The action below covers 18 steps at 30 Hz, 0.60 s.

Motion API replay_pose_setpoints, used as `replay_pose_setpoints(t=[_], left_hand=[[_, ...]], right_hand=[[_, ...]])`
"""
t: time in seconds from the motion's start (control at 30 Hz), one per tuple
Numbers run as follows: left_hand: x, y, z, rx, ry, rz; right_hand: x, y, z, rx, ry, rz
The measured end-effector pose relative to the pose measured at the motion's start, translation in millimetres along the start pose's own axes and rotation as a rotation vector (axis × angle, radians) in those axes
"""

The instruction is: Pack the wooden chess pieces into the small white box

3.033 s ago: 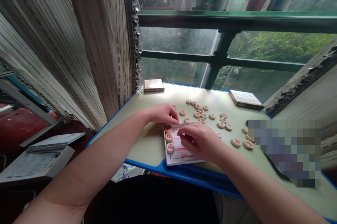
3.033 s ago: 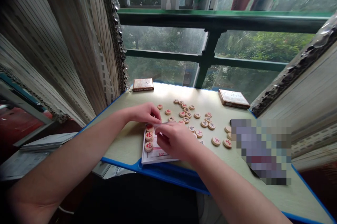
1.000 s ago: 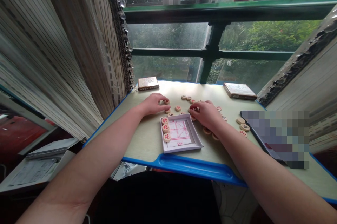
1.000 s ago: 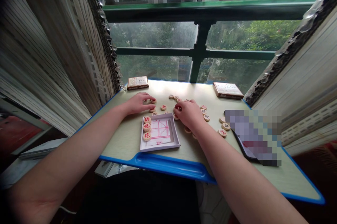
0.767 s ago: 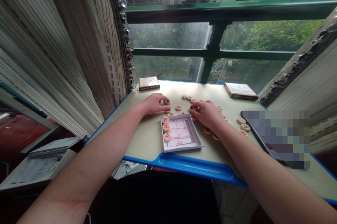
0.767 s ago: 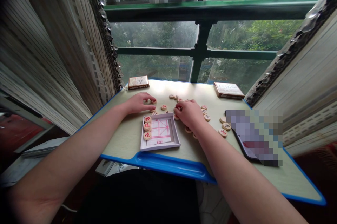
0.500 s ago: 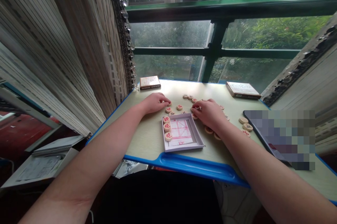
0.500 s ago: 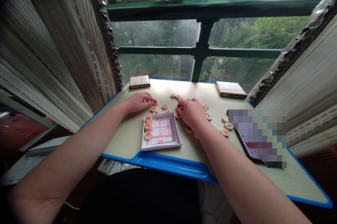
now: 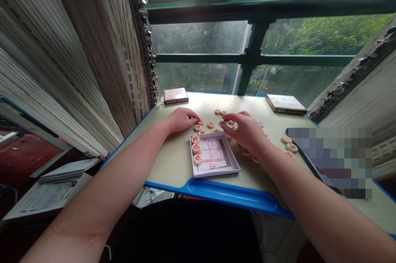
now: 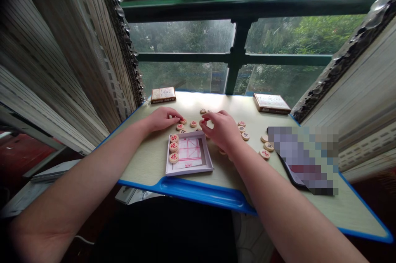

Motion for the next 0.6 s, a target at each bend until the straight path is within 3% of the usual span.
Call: replay_pose_setpoints(t=[0.23,0.6], left_hand=[[5,-0.6,2,-0.045,0.025,0.026],[4,-1.1,1,-0.077,0.003,-0.01]], right_hand=[[-3,-5,0,-0.044,0.031,0.053],[26,-16,-1,-0.148,-0.189,0.147]])
Point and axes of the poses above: each hand's wrist, its own z-axis away from the middle knuckle, its own y-axis out of the back of the hand, x = y × z, the point moved 9 cm from there along -z, towards the middle knuckle, and after that the axes turned 3 degrees about -z, right-handed, at the moved point
